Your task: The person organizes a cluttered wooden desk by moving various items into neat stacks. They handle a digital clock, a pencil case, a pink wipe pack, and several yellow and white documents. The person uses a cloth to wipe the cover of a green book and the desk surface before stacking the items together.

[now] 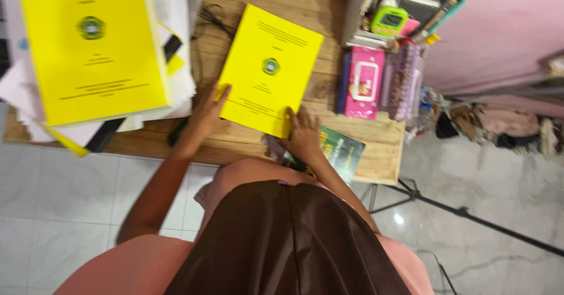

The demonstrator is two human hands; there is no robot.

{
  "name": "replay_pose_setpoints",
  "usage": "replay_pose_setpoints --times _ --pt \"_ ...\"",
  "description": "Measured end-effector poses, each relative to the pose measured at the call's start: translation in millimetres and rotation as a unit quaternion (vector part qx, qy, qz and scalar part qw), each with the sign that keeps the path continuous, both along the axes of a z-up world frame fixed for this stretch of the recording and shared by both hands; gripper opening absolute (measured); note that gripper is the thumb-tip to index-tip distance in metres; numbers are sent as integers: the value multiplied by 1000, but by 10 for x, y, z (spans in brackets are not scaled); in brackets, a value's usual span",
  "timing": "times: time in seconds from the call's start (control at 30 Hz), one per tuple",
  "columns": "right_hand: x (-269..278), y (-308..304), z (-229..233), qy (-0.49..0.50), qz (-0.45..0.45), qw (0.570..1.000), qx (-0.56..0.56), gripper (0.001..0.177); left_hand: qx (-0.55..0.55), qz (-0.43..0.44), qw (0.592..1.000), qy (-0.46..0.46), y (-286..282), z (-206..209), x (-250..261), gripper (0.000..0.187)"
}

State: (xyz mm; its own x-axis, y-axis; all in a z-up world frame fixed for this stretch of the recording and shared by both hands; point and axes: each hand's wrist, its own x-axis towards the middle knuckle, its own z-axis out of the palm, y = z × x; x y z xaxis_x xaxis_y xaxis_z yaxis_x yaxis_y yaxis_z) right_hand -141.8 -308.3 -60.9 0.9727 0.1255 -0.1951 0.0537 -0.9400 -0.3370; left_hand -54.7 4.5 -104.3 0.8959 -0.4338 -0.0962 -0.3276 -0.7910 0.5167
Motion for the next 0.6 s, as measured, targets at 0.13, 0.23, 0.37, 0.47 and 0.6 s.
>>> replay_pose_setpoints --times 0.13,0.23,0.37,0.47,0.6 --pt "22 -333 -157 -87 0 990 114 72 -9 -4 1000 -28 -195 39 181 111" --pt "189 -634 -160 -139 -25 982 122 53 -49 -15 997 -65 -524 -6 444 114" --pt "383 -808 -247 -197 -58 974 92 49 -69 -19 994 -83 -797 -261 681 110" --pt "464 -805 -206 -221 -71 970 66 50 -61 12 997 -51 -945 -414 754 108" --pt "503 -802 19 -227 -85 970 -25 39 -116 9 988 -97 -1145 -587 738 107"
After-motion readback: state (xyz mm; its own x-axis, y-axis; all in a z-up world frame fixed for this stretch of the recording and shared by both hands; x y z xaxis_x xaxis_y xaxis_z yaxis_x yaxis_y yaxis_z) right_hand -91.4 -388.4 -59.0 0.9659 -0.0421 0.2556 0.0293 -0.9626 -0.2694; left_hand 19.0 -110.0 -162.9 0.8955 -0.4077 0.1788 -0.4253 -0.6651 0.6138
